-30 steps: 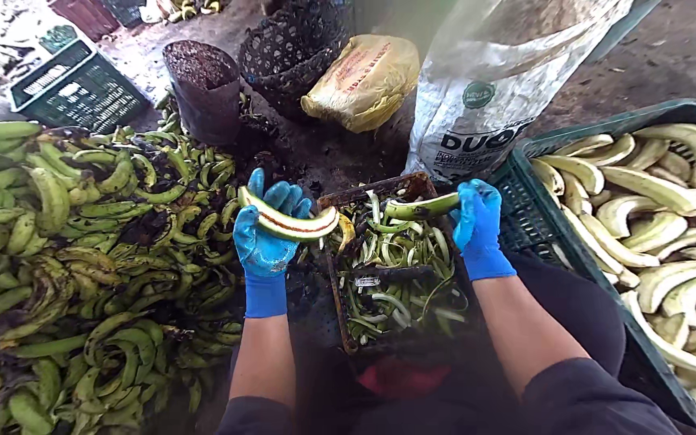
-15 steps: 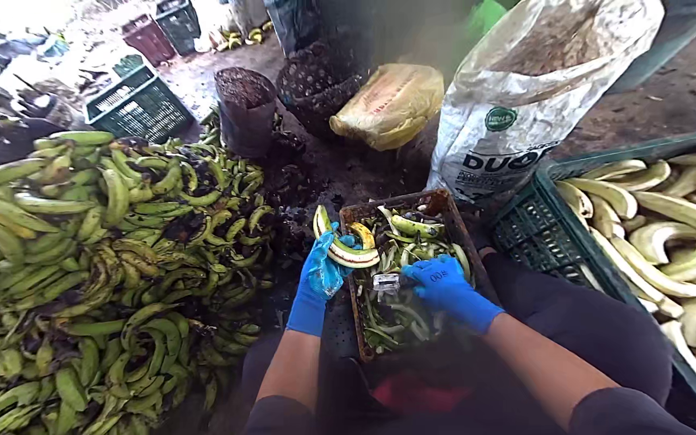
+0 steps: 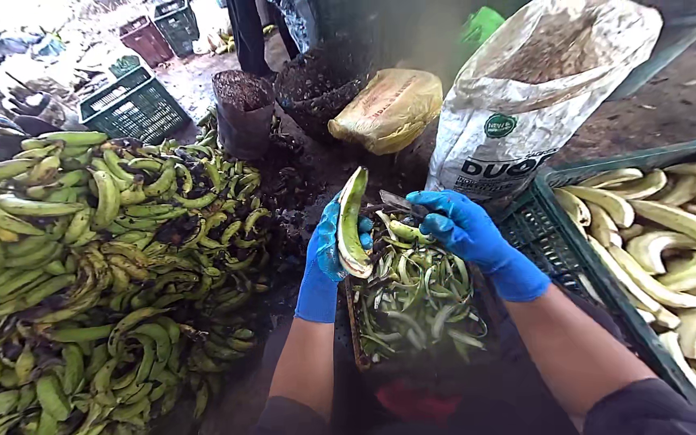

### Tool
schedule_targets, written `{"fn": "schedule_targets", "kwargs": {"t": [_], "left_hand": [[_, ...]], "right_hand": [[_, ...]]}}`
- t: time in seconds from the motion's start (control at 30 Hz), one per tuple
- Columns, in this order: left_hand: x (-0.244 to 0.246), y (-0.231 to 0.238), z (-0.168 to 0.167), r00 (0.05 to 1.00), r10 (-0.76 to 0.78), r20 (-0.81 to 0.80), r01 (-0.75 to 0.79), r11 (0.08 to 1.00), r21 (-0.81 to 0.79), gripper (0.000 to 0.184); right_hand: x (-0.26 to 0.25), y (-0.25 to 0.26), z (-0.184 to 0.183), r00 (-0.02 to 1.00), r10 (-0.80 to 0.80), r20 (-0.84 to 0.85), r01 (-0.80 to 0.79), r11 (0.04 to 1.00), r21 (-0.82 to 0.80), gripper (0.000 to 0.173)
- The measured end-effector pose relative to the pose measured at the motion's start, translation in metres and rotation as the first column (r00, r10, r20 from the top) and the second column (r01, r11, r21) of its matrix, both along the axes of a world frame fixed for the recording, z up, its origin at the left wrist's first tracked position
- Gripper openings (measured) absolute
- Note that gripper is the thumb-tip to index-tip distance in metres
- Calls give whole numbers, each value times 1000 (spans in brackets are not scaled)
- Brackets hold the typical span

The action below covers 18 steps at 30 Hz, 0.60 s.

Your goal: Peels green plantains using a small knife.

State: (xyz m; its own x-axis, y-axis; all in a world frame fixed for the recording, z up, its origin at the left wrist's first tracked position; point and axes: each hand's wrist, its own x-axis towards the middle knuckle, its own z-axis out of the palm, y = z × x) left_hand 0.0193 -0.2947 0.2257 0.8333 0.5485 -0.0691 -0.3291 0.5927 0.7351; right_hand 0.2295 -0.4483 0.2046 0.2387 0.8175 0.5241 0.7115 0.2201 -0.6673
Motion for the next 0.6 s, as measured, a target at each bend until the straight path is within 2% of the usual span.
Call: {"fn": "schedule_targets", "kwargs": {"t": [0.07,0.13,0.2,0.33,0.37,0.43,0.5,0.53,0.6], "left_hand": [[9,2,-8,999,8,-39,-7,999,45,43],[14,6,-12,991,40,-130,-28,995,93,42],[13,12,-12,986,47,-162,-19,985,172,42],[8,-2,1,966,24,-257,69,935,347,46],[11,-10,0,966,21,-256,76,930,361,45],[17,-22,-7,980,2,-201,62,947,314,43],[19,-28,-9,986,-1,-169,35,979,201,44],[16,-27,-9,990,-10,-142,31,988,149,44],[7,-15,-12,997,-28,-67,30,999,28,42]], "right_hand": [[-2,11,-19,990,-118,72,118,993,5,55],[-17,10,-20,976,-143,164,137,990,43,54],[-28,-3,-16,963,-104,247,89,993,72,51],[-36,-21,-12,971,3,239,1,1000,-15,44],[-34,-17,-11,970,-36,242,38,999,-3,43],[-23,-5,-9,926,-255,279,238,967,95,38],[-1,5,-3,808,-528,263,501,849,166,41],[8,6,1,768,-604,212,586,797,147,45],[15,4,11,778,-616,122,610,788,85,51]]}}
